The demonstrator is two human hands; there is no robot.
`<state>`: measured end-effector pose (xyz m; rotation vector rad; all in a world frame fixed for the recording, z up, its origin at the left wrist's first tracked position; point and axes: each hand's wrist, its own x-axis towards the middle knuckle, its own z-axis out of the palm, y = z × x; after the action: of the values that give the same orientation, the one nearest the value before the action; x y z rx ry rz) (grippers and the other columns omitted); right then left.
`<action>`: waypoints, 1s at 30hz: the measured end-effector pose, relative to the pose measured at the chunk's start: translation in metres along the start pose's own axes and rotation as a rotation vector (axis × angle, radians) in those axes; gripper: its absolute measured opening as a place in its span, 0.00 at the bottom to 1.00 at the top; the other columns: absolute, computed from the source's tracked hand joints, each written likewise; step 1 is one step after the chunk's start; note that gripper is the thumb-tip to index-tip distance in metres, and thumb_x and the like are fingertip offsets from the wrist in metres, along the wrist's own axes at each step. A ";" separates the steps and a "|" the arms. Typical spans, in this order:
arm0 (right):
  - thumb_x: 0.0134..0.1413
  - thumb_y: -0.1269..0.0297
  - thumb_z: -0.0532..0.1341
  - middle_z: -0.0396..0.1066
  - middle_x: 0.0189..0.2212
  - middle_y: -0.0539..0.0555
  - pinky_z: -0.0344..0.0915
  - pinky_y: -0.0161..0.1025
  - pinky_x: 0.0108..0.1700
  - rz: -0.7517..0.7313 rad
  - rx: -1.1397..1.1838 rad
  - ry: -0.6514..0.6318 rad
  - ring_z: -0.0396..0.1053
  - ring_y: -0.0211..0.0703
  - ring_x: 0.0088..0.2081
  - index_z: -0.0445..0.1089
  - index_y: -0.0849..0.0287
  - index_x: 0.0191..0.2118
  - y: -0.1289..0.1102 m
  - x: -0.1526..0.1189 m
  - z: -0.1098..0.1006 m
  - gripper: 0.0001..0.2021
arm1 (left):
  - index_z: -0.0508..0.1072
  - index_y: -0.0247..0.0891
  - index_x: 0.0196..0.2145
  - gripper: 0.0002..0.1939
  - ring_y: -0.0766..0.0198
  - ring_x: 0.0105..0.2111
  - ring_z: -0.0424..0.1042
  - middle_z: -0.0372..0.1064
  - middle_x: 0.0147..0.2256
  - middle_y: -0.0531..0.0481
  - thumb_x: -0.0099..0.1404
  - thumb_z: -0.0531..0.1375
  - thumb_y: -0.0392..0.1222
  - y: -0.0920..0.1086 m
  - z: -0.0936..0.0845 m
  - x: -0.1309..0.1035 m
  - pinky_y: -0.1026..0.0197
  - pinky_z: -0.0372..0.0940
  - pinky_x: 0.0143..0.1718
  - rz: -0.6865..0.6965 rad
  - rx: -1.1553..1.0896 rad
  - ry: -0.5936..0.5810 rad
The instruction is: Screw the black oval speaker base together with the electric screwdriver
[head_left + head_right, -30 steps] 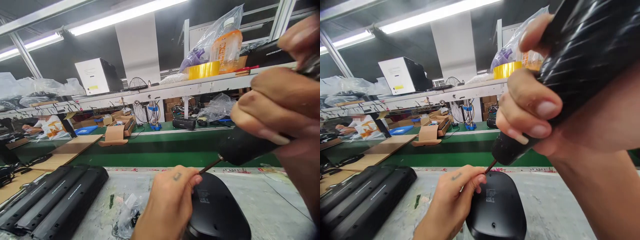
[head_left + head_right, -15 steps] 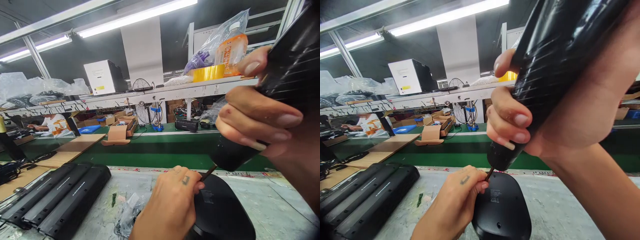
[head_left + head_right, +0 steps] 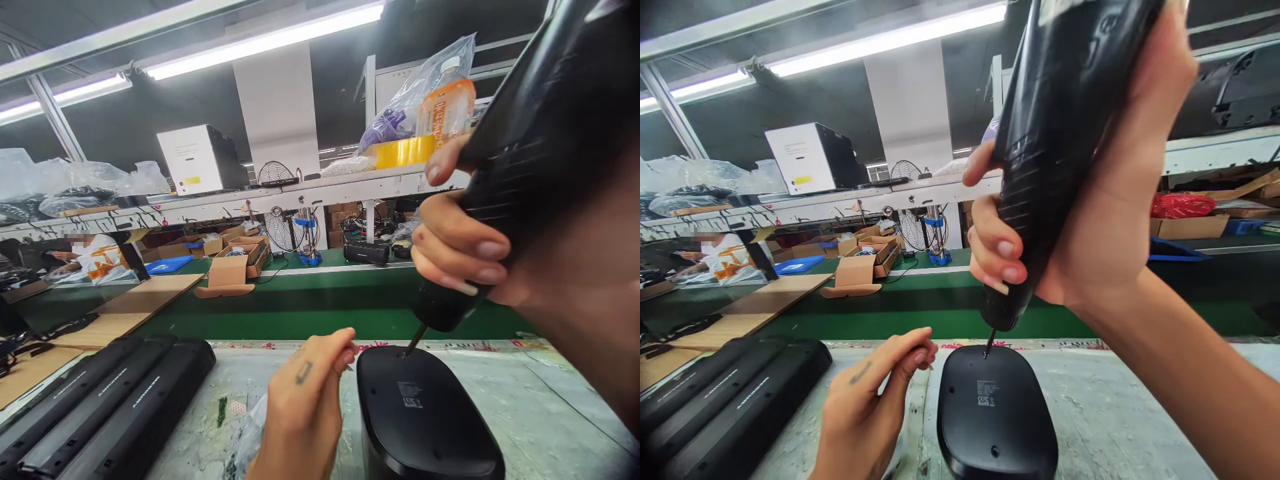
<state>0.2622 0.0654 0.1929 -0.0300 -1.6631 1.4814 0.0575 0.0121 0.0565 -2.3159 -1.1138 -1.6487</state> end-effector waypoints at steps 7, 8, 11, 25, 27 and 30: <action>0.29 0.28 0.01 0.47 0.12 0.52 0.52 0.38 0.14 0.101 -0.167 0.183 0.49 0.40 0.11 0.57 0.60 0.34 0.007 0.014 0.011 0.59 | 0.71 0.43 0.43 0.08 0.72 0.27 0.76 0.75 0.29 0.58 0.73 0.54 0.33 -0.016 -0.003 -0.018 0.73 0.69 0.33 -0.091 0.081 -0.061; 0.31 0.27 0.02 0.46 0.11 0.52 0.50 0.39 0.13 0.095 -0.189 0.219 0.47 0.40 0.11 0.57 0.60 0.34 0.008 0.016 0.013 0.58 | 0.71 0.43 0.38 0.08 0.72 0.25 0.74 0.73 0.26 0.59 0.73 0.54 0.34 -0.016 -0.003 -0.019 0.73 0.68 0.30 -0.110 0.093 -0.075; 0.40 0.26 0.06 0.46 0.11 0.51 0.50 0.38 0.13 0.081 -0.192 0.215 0.47 0.39 0.11 0.56 0.61 0.34 0.012 0.019 0.011 0.55 | 0.69 0.43 0.35 0.09 0.72 0.21 0.71 0.69 0.23 0.60 0.74 0.54 0.36 -0.014 -0.005 -0.022 0.71 0.65 0.27 -0.130 0.097 -0.104; 0.53 0.20 0.47 0.45 0.15 0.52 0.57 0.28 0.24 0.238 -0.139 0.118 0.54 0.32 0.23 0.65 0.67 0.33 0.035 0.035 -0.021 0.44 | 0.69 0.43 0.44 0.07 0.72 0.26 0.74 0.74 0.30 0.58 0.73 0.56 0.33 -0.033 0.003 -0.029 0.72 0.66 0.28 -0.106 0.047 -0.201; 0.52 0.19 0.46 0.45 0.15 0.52 0.57 0.28 0.24 0.238 -0.090 0.111 0.54 0.32 0.22 0.65 0.67 0.32 0.036 0.033 -0.019 0.45 | 0.69 0.42 0.40 0.03 0.71 0.27 0.74 0.74 0.29 0.57 0.71 0.60 0.36 -0.033 0.001 -0.027 0.71 0.66 0.30 -0.064 0.050 -0.208; 0.51 0.16 0.31 0.49 0.15 0.53 0.55 0.32 0.20 0.228 0.058 0.025 0.53 0.33 0.18 0.60 0.66 0.29 0.035 0.032 -0.016 0.50 | 0.70 0.41 0.39 0.02 0.71 0.26 0.72 0.74 0.28 0.57 0.71 0.60 0.35 -0.031 -0.002 -0.023 0.70 0.66 0.30 -0.051 0.043 -0.212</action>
<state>0.2349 0.1049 0.1815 -0.2126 -1.6379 1.6912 0.0341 0.0220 0.0280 -2.5004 -1.2429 -1.4039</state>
